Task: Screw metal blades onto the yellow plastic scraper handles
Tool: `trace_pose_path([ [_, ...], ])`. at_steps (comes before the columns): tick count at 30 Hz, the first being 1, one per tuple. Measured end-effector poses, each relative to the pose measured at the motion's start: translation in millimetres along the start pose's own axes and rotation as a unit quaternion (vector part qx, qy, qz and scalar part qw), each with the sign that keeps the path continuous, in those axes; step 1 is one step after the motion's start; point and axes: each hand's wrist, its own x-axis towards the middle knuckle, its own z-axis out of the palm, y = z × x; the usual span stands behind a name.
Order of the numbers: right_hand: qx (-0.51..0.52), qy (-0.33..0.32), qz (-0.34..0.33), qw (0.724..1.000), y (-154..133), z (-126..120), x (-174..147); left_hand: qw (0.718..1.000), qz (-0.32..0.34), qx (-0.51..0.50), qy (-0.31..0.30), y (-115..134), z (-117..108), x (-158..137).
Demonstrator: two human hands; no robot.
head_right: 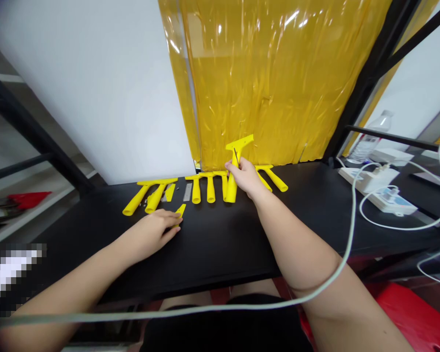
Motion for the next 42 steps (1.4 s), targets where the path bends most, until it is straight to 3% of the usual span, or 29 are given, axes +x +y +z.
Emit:
trace_pose_path([
  [7,-0.013,-0.018,-0.028,0.999,8.6,-0.9,3.3,0.988,0.137,-0.065,0.033,12.7,-1.3,-22.7],
  [16,-0.036,-0.045,-0.057,0.997,14.9,-1.8,6.4,0.953,0.250,-0.167,0.027,15.0,7.7,13.8],
  [20,-0.046,-0.050,-0.061,0.996,13.2,-1.8,4.3,0.947,0.291,-0.133,0.023,17.2,9.3,31.6],
  [23,-0.050,-0.054,-0.058,0.996,12.2,-1.9,3.2,0.944,0.319,-0.057,0.056,16.3,6.5,35.4],
  [25,-0.048,-0.053,-0.053,0.996,11.4,-2.0,2.7,0.954,0.280,-0.010,0.110,12.1,1.0,36.3],
  [28,-0.043,-0.054,-0.055,0.996,9.9,-1.8,2.1,0.975,0.099,0.026,0.196,-1.4,-9.9,44.7],
  [30,-0.040,-0.058,-0.057,0.996,8.7,-1.4,1.6,0.982,-0.035,0.027,0.186,-14.2,-14.0,57.1],
  [31,-0.039,-0.059,-0.057,0.996,8.1,-1.2,1.2,0.985,-0.084,0.031,0.148,-20.7,-14.1,64.5],
  [36,-0.038,-0.059,-0.043,0.997,6.3,-1.8,0.1,0.995,-0.086,0.021,0.046,-39.0,-1.4,91.4],
  [42,-0.047,-0.055,-0.059,0.996,6.3,-4.8,1.0,0.995,-0.097,-0.004,0.009,-29.2,-4.1,76.8],
])
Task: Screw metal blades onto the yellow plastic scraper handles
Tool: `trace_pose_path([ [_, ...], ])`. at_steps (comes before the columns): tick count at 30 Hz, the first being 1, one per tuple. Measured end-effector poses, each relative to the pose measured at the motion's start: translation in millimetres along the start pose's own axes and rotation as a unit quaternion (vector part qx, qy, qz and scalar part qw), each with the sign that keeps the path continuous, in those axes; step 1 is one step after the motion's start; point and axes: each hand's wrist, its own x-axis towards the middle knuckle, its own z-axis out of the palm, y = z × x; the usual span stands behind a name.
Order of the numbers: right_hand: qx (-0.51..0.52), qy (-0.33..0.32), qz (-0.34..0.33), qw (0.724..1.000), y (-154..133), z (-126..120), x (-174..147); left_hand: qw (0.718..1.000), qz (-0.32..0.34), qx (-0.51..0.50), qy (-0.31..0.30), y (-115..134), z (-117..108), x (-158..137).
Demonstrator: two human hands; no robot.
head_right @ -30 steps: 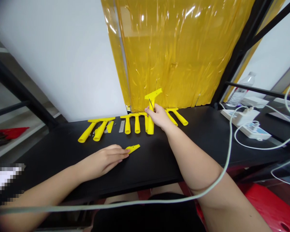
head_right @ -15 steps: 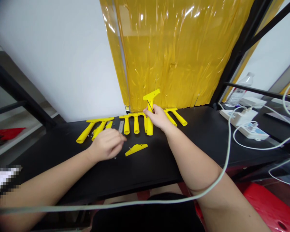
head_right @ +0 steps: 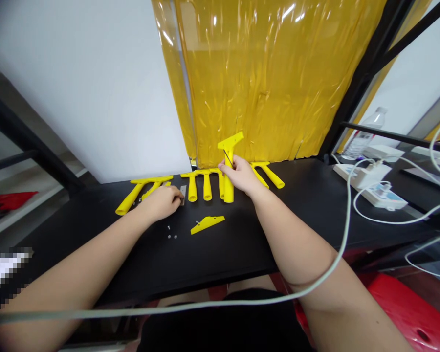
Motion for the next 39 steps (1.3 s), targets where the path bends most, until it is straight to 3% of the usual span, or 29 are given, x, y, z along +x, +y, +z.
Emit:
trace_pose_path([
  [5,-0.013,-0.001,-0.009,1.000,1.3,-0.6,1.3,0.998,0.037,-0.030,-0.042,0.4,-14.0,-22.4],
  [11,-0.013,-0.012,-0.005,1.000,3.9,-1.0,1.9,0.989,0.089,-0.083,-0.087,3.7,-17.0,-29.3],
  [20,-0.022,-0.022,-0.004,1.000,9.1,-1.5,3.2,0.984,0.132,-0.118,-0.030,37.8,-21.3,-37.0],
  [25,-0.014,-0.029,-0.004,0.999,10.3,-1.9,3.3,0.975,0.182,-0.125,-0.006,56.5,-11.3,-37.0],
  [31,-0.004,-0.021,-0.006,1.000,9.4,-2.6,3.3,0.976,0.191,-0.102,-0.030,64.0,-3.3,-32.5],
  [35,-0.009,-0.022,-0.007,1.000,12.2,-5.1,4.7,0.975,0.197,-0.107,-0.003,66.2,-4.3,-31.9],
  [39,-0.027,-0.029,0.001,0.999,15.4,-8.8,5.9,0.981,0.159,-0.107,0.026,61.9,-6.1,-29.0],
])
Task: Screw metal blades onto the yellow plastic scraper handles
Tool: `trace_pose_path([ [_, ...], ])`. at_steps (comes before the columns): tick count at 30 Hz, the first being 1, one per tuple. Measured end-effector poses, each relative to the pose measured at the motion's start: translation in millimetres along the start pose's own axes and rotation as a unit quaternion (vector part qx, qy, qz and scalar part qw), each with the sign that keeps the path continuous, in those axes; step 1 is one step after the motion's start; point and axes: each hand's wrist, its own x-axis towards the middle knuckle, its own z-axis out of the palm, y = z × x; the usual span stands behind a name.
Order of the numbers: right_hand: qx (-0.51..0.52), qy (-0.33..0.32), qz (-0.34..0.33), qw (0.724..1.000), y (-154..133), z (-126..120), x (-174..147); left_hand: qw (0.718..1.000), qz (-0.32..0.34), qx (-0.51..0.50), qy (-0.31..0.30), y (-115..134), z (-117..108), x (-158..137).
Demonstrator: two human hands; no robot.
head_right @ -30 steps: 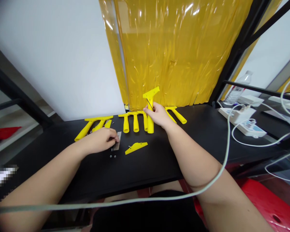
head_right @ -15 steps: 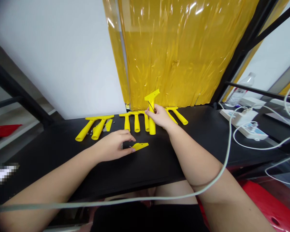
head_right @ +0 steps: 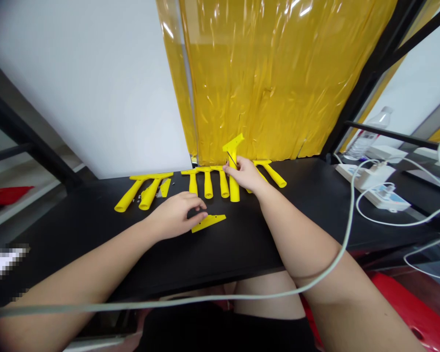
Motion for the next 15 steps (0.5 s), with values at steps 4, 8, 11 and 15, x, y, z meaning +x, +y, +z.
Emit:
trace_pose_path([
  [4,-0.005,0.013,0.002,1.000,-0.9,-1.3,0.4,0.995,-0.087,0.030,0.024,-12.4,-8.2,-0.5],
  [8,-0.003,0.017,0.006,1.000,-1.7,-2.6,0.8,0.973,-0.222,0.060,0.008,-27.5,-17.8,-4.5],
  [11,-0.013,0.030,-0.002,0.999,-0.8,-4.8,1.8,0.958,-0.282,0.045,-0.008,-35.8,-18.0,-5.8],
  [15,-0.024,0.032,-0.001,0.999,-2.8,-5.7,1.5,0.956,-0.292,0.036,-0.010,-39.9,-8.6,-3.2],
])
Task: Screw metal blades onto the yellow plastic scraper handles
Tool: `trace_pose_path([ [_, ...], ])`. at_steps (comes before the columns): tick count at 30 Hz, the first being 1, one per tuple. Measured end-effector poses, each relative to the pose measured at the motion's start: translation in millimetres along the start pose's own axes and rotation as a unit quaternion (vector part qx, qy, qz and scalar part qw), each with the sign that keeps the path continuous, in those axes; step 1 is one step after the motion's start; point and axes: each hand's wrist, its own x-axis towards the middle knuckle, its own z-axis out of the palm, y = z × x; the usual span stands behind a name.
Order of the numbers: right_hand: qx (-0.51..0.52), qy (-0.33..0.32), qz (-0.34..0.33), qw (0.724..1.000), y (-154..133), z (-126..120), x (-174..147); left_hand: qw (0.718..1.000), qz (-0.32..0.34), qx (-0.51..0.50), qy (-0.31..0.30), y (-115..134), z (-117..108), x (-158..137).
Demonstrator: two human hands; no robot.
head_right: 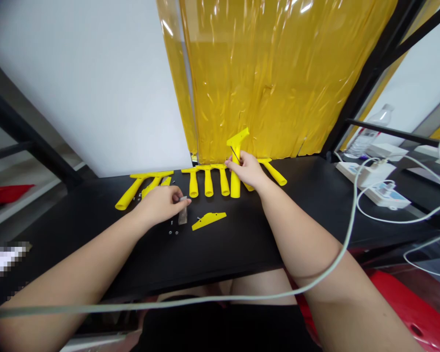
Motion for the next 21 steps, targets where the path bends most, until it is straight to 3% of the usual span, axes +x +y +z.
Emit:
trace_pose_path([
  [5,0.010,-0.030,-0.006,0.999,-5.3,3.2,-3.0,1.000,-0.004,0.009,0.001,2.4,7.2,3.5],
  [21,-0.032,-0.066,-0.054,0.996,-4.7,6.3,-6.6,0.999,-0.022,0.024,0.036,10.3,1.0,3.2],
])
